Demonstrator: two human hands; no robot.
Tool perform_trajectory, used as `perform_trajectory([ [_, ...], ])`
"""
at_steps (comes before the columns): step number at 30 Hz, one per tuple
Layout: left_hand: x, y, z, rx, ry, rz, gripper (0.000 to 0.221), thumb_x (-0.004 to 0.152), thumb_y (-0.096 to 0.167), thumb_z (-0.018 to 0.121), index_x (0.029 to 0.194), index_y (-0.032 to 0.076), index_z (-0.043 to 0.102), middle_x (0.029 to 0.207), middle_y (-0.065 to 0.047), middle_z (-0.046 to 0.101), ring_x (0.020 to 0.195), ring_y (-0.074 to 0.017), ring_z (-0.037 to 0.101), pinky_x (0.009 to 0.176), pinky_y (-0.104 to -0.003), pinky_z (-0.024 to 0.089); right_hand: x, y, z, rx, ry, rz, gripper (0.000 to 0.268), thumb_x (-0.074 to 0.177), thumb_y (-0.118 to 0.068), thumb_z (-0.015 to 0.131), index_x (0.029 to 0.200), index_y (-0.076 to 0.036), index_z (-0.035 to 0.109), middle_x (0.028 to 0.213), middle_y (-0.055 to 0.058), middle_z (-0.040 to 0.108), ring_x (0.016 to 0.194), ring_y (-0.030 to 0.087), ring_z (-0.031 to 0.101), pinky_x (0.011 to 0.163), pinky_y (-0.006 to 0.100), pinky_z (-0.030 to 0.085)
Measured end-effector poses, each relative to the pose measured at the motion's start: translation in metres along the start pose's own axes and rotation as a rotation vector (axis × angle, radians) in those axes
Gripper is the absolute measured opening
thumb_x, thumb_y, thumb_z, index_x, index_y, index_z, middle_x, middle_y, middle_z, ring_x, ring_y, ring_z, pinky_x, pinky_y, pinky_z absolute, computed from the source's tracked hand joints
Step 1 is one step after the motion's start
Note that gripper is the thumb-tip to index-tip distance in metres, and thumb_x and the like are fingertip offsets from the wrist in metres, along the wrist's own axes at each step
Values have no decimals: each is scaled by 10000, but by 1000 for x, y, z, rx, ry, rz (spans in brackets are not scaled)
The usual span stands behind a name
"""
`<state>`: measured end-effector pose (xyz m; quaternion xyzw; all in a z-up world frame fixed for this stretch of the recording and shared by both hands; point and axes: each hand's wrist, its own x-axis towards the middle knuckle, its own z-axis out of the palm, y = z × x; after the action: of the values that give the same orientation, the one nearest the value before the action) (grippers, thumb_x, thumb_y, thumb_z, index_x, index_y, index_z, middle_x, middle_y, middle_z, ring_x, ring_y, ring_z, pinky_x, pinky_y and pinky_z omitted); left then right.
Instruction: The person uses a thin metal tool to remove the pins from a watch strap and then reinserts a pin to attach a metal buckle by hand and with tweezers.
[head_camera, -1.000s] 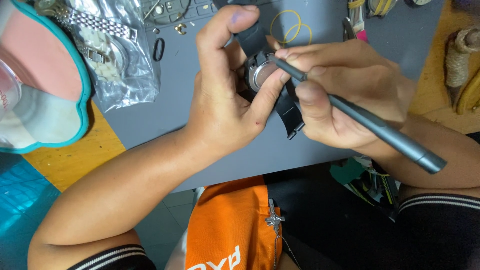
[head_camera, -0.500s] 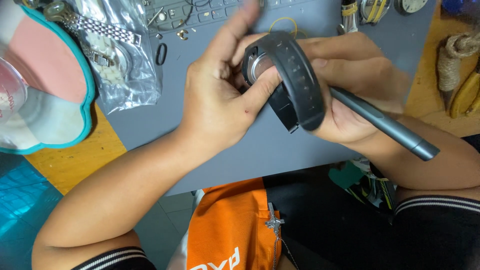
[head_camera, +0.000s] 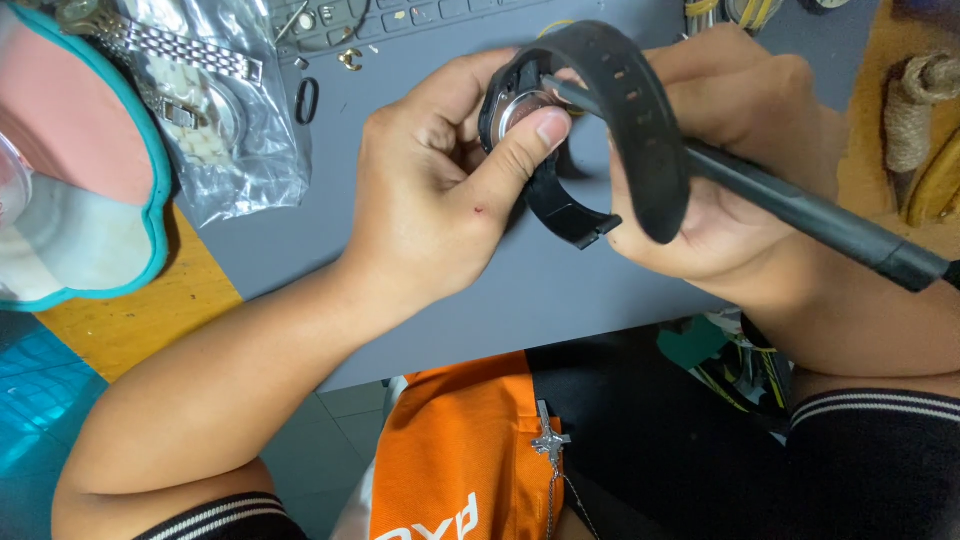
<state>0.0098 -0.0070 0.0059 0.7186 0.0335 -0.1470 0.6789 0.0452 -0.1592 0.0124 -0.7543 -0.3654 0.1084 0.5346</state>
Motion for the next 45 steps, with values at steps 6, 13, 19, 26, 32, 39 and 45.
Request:
perform_trajectory([
  [6,-4,-9,4,-42,58,48,229,806,140,534,997,24,488,793,-23,560,626,-57,473,563,-164,421,4,-12,6,0,91,41,319,791,-28,356,488,51,294,463,103,202,382,198,195,404,320,139],
  [13,-4,-7,1,-84,35,65,187,824,130,506,981,31,490,821,-17,558,720,-81,505,661,-188,438,9,-14,4,267,13,100,321,751,-63,296,432,-39,272,442,95,313,384,167,299,432,277,219],
  [19,-6,-11,3,-38,64,77,225,813,147,522,1001,29,481,869,-41,568,725,-83,512,660,-186,445,3,-10,4,126,-4,71,313,750,-129,359,471,8,329,485,135,353,412,213,367,424,306,231],
  [26,-6,-9,3,39,74,119,208,823,157,519,992,38,493,803,-8,553,613,-58,447,562,-172,399,3,-14,3,32,18,79,332,792,-106,348,497,45,332,450,101,279,371,184,259,400,299,172],
  [32,-3,-3,1,-24,27,98,187,822,156,505,962,32,511,706,10,510,584,-55,410,528,-172,368,-7,-8,3,-67,96,44,209,776,80,504,582,95,427,571,182,361,446,216,318,428,302,217],
  [39,-3,-1,-1,-24,-14,87,147,836,145,489,922,32,527,564,45,354,484,-40,276,436,-177,246,-13,-3,-11,-124,6,-37,98,711,241,490,630,187,474,629,256,478,500,269,452,456,326,313],
  [45,-1,-2,0,-46,-28,35,147,821,127,518,933,32,522,618,47,420,509,-34,308,456,-159,285,-29,-1,-3,65,136,131,174,807,169,484,801,101,324,731,261,499,527,141,370,480,224,337],
])
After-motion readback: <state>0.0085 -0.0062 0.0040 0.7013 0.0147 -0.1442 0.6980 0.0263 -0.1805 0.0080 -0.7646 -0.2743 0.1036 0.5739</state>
